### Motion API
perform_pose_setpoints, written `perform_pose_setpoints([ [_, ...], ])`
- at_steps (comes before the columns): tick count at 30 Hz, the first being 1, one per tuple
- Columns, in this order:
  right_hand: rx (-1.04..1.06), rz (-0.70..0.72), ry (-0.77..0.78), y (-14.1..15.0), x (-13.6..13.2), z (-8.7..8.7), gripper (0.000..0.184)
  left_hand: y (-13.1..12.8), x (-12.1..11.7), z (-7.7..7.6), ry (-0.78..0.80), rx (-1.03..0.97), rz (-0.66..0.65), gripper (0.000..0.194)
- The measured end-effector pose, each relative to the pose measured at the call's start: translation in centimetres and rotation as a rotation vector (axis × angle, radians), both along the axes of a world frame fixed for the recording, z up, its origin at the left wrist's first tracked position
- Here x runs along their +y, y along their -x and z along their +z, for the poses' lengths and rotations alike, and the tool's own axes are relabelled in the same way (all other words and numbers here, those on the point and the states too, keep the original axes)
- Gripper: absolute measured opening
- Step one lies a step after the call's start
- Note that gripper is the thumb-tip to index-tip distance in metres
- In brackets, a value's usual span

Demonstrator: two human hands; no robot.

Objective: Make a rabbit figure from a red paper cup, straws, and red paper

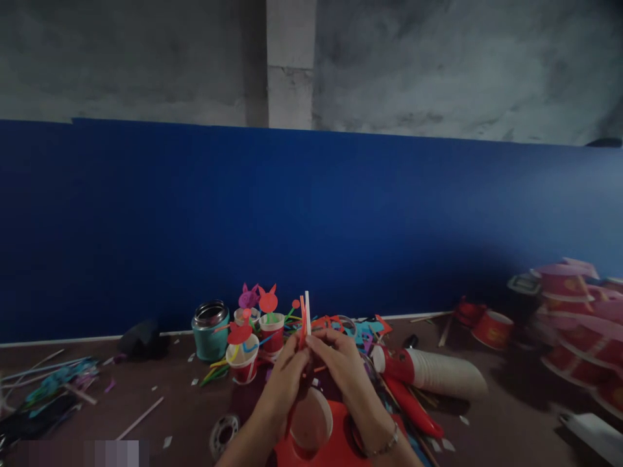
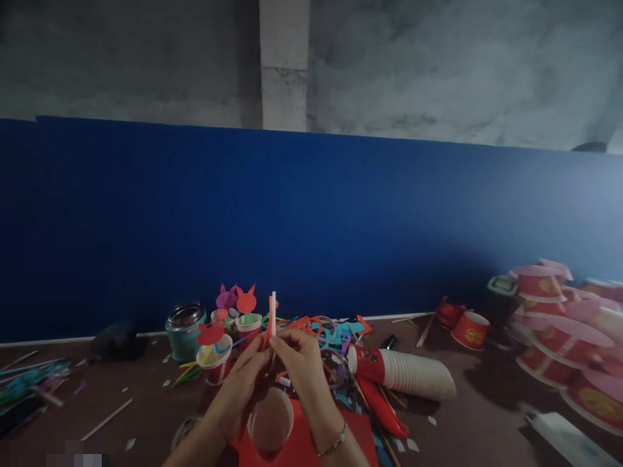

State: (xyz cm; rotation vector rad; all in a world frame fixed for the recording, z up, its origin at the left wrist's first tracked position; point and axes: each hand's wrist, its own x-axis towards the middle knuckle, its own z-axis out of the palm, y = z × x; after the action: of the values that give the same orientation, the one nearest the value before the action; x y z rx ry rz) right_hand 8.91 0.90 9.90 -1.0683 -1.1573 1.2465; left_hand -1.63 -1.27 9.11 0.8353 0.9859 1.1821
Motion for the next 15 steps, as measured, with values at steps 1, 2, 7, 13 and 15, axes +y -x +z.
perform_pose_setpoints([
  [1,-0.033,-0.005,-0.013,-0.1,-0.1,0.1,0.035,0.0,0.0,0.1,-0.033,0.03,-0.033,0.043],
  [2,-0.076,-0.012,-0.035,-0.2,-0.2,0.2,0.034,0.0,0.1,0.1,-0.06,0.063,-0.067,0.045],
  [7,-0.349,-0.063,-0.157,-1.0,-0.1,0.6,0.03,-0.2,0.2,-0.4,-0.111,0.105,-0.153,0.045],
  [13,-0.292,-0.007,-0.153,-1.8,0.5,0.4,0.024,-0.1,0.4,-0.6,-0.148,0.086,-0.166,0.046],
  [15,-0.288,-0.025,-0.156,-1.8,0.7,0.2,0.021,0.2,0.5,-0.4,-0.17,0.102,-0.158,0.041],
])
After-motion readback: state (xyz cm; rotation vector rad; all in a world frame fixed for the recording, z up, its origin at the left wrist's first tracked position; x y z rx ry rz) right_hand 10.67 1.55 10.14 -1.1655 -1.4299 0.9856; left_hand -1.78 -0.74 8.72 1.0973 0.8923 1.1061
